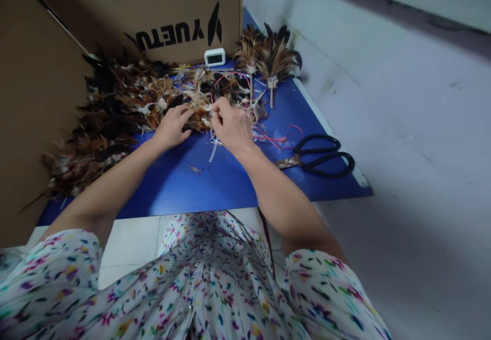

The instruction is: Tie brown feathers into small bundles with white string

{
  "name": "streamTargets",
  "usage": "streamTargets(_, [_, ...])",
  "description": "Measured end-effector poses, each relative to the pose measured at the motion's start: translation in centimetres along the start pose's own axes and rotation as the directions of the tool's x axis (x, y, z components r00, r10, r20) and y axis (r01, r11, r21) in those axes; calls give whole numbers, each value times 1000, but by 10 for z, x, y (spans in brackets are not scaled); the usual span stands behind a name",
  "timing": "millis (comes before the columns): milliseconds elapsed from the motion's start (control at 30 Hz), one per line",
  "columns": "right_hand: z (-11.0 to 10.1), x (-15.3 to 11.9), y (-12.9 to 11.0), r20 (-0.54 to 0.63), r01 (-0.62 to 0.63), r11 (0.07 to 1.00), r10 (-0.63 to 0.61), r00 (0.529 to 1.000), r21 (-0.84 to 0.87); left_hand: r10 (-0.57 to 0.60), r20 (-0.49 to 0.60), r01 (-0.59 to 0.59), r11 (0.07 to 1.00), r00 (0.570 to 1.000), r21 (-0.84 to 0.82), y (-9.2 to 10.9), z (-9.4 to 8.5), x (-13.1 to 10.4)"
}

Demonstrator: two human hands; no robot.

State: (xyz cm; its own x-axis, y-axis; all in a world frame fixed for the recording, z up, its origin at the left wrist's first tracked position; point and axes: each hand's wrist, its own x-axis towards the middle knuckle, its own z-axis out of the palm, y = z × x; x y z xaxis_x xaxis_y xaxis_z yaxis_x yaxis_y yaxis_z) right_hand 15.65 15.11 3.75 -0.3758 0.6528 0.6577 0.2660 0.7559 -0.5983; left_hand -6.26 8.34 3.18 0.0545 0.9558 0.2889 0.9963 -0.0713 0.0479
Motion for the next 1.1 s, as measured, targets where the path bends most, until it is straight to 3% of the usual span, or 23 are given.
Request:
streamTargets(133, [1, -1, 1, 0, -4, 1000, 4, 1000, -26, -23, 18, 24, 999, 1000, -33, 6, 11, 19])
streamTargets(267, [0, -1, 1, 26, -15, 999, 17, 1000, -41, -107, 11, 107, 991, 994, -75, -1, 16, 29])
streamTargets(367, [0, 0, 0, 34, -24, 999, 25, 999, -38, -143, -93, 126, 979, 985, -163, -6, 9, 26])
streamTargets(500, [1, -1, 0, 43, -47, 999, 47, 998, -9, -237, -255, 136, 924, 937, -357, -3, -10, 12])
streamTargets(600, [4, -1, 2, 64, -71, 997, 68, 996, 40, -360, -262, 174, 824, 896, -539, 6, -18, -2])
streamTargets(733, [7, -1, 4, 129, -100, 989, 85, 988, 112, -469, -178, 151, 581, 865, -800, 15, -11, -19])
streamTargets(933, [11, -4, 2, 203, -112, 985, 84, 976, 132, -525, 26, 193, 266, 851, -944, 18, 2, -32])
streamTargets(1000, [12, -5, 2, 235, -112, 986, 81, 969, 125, -501, 94, 226, 209, 860, -952, 17, 1, -34])
streamTargets(1100, [13, -7, 3, 249, -105, 990, 79, 965, 95, -477, 109, 227, 197, 872, -954, 15, -2, -37])
